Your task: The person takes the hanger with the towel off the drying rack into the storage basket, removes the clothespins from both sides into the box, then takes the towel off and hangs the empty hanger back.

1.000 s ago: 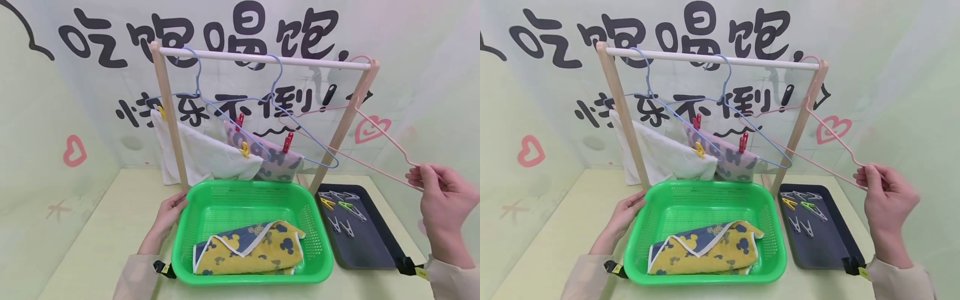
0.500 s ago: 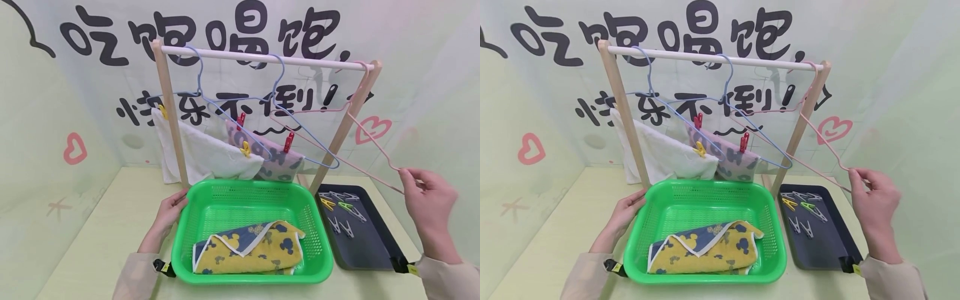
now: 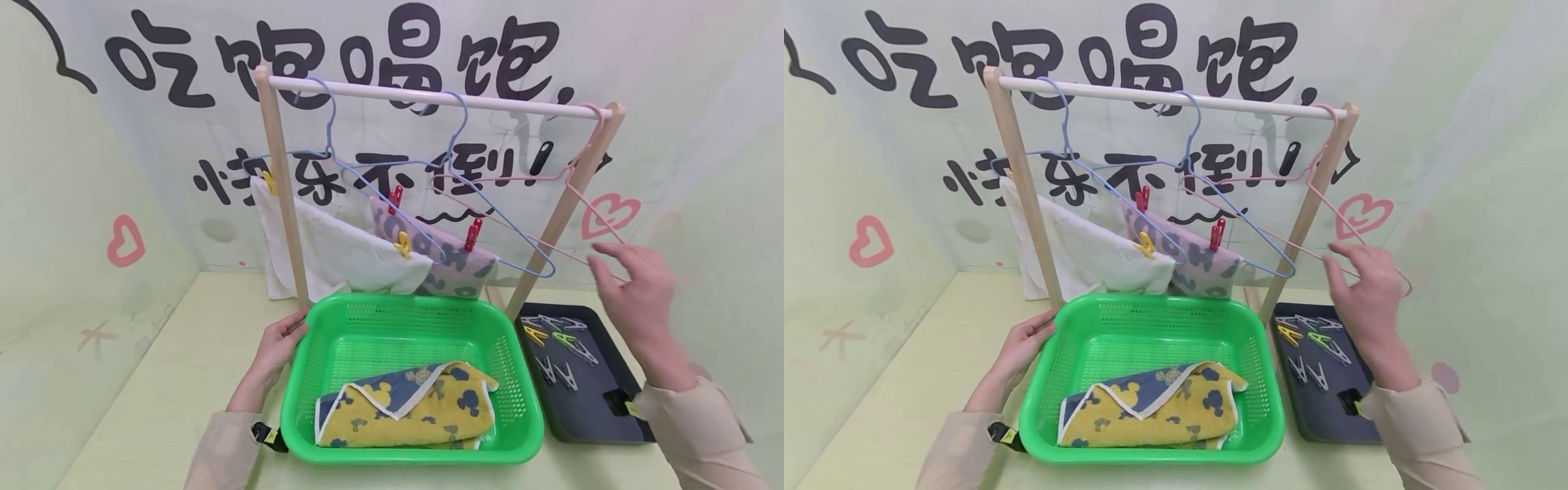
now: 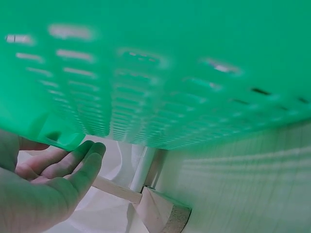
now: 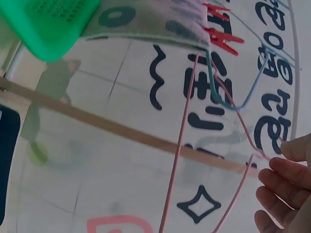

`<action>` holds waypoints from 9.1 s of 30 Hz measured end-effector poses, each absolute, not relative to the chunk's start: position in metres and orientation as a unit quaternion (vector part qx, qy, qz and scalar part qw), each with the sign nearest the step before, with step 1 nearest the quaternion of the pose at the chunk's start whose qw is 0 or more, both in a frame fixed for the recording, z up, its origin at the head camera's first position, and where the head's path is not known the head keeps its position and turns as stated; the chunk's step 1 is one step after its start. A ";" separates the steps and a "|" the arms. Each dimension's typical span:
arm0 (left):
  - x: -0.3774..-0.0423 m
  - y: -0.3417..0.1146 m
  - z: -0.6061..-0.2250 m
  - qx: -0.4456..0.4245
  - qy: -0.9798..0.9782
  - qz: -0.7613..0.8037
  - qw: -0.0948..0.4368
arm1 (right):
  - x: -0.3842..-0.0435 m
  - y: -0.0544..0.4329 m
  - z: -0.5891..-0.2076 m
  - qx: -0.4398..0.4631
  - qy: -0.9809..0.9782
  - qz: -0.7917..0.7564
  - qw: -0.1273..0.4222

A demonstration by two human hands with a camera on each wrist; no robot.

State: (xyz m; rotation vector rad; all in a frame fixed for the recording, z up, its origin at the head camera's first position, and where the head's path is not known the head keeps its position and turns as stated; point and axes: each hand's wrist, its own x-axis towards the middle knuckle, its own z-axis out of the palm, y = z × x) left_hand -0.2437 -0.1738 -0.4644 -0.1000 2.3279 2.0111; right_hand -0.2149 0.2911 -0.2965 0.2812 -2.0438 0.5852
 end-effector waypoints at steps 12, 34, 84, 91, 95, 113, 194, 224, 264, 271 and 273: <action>-0.243 -0.172 -0.463 -0.030 0.755 0.655 0.034 | -0.254 0.233 -0.286 0.154 -0.890 0.283 0.321; -0.243 -0.174 -0.464 -0.032 0.759 0.650 0.033 | -0.254 0.224 -0.260 0.071 -0.821 0.459 0.332; -0.244 -0.173 -0.464 -0.042 0.762 0.646 0.032 | -0.145 0.338 -0.273 0.022 -0.787 0.418 0.453; -0.243 -0.171 -0.464 -0.042 0.764 0.644 0.025 | -0.152 0.285 -0.261 0.235 -0.599 0.622 0.446; -0.244 -0.171 -0.464 -0.041 0.763 0.645 0.026 | -0.160 0.266 -0.261 0.275 -0.560 0.638 0.451; -0.225 -0.178 -0.446 -0.040 0.746 0.662 -0.063 | -0.173 0.241 -0.312 0.302 -0.704 0.510 0.393; -0.134 -0.206 -0.439 0.073 0.565 0.797 0.199 | -0.173 0.203 -0.402 0.329 -0.865 0.323 0.198; -0.137 -0.203 -0.437 0.066 0.567 0.802 0.177 | -0.172 0.186 -0.385 0.117 -0.825 0.552 -0.026; -0.137 -0.203 -0.437 0.047 0.571 0.802 0.169 | -0.176 0.358 -0.454 -0.049 -0.975 0.212 -0.039; -0.137 -0.202 -0.436 0.046 0.573 0.800 0.169 | -0.177 0.353 -0.463 -0.050 -0.978 0.194 -0.059; -0.137 -0.203 -0.436 0.049 0.572 0.801 0.168 | -0.177 0.352 -0.465 -0.050 -0.978 0.191 -0.060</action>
